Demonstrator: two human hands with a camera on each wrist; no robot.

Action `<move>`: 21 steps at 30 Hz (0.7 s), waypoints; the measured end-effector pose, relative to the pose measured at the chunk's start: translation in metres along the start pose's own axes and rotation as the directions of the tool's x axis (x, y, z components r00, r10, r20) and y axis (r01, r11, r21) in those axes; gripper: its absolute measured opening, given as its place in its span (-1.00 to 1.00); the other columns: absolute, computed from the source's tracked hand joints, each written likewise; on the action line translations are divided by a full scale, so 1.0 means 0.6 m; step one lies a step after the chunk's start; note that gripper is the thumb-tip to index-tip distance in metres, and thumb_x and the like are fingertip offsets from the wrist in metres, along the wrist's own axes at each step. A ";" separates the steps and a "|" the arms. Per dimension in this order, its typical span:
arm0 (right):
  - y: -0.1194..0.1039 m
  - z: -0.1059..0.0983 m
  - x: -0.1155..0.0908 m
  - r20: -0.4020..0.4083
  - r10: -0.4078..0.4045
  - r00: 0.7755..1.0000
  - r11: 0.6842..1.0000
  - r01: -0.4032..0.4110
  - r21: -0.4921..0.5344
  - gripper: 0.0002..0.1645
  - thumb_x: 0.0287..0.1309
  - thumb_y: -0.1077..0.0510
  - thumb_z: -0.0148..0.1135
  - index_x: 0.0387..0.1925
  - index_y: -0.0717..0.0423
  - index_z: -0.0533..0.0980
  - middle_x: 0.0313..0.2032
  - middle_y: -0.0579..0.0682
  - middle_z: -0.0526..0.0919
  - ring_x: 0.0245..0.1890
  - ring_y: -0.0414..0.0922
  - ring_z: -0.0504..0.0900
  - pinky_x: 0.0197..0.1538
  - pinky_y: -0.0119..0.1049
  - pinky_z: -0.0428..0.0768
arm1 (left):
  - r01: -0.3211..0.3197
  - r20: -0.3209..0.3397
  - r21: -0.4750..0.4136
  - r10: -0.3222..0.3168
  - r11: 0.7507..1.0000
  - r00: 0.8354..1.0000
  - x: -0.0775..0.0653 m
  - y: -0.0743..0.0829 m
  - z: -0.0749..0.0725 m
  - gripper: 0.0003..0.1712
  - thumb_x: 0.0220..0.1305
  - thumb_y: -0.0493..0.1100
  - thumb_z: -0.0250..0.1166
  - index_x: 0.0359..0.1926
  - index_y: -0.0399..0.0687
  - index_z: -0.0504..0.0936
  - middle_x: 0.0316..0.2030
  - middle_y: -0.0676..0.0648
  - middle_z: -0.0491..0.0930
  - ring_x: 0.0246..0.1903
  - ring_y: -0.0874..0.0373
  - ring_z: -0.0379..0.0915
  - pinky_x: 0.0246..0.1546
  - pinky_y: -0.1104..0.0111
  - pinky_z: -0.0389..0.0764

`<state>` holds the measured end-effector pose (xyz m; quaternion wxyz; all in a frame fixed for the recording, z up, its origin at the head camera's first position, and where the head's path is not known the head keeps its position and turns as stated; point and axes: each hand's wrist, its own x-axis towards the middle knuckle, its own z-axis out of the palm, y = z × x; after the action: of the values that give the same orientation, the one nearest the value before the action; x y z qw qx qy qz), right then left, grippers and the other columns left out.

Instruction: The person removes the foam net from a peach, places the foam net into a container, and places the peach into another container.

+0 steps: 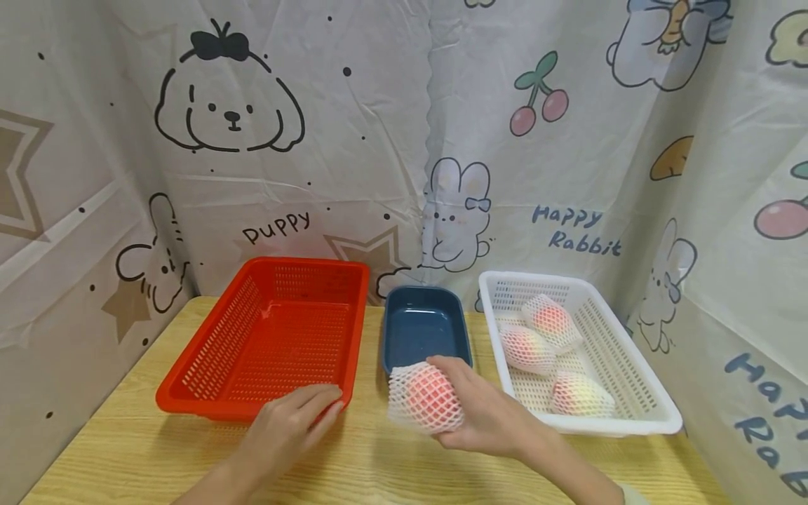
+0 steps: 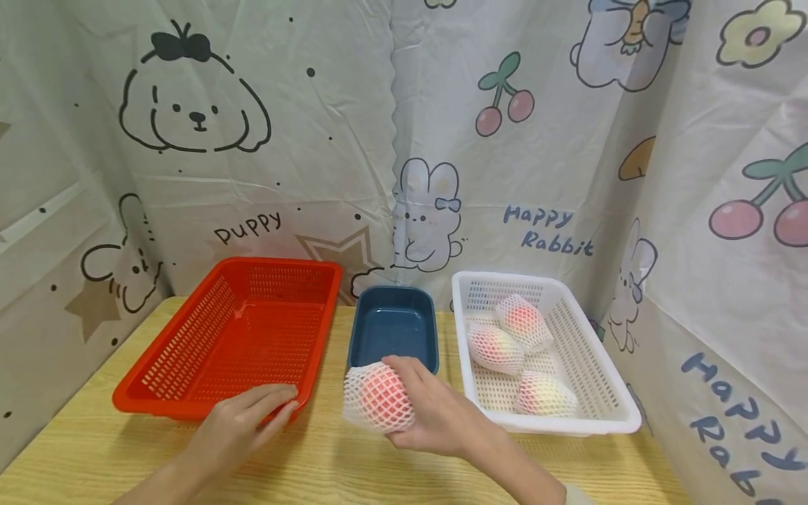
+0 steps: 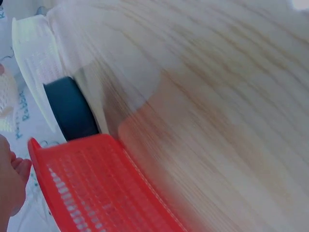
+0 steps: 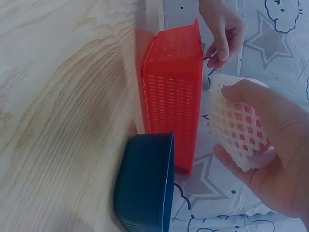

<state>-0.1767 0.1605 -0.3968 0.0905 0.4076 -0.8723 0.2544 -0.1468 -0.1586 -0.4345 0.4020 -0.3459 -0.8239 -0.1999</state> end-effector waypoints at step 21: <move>-0.016 -0.006 0.010 -0.032 -0.056 0.998 0.998 0.057 0.015 0.21 -0.29 0.00 0.64 0.40 0.05 0.18 0.20 -0.06 0.44 0.05 -0.14 0.57 0.09 -0.19 0.61 | 0.194 0.105 -0.459 -0.164 0.867 0.981 0.060 0.049 0.025 -0.67 0.06 -0.56 0.42 -0.19 -0.14 0.75 -0.25 -0.03 0.72 -0.32 0.25 0.63 -0.36 0.58 0.64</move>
<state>-0.1734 0.1531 -0.3878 0.1084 0.4287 -0.8569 0.2649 -0.1490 -0.1149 -0.4132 0.2607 -0.3608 -0.7921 -0.4178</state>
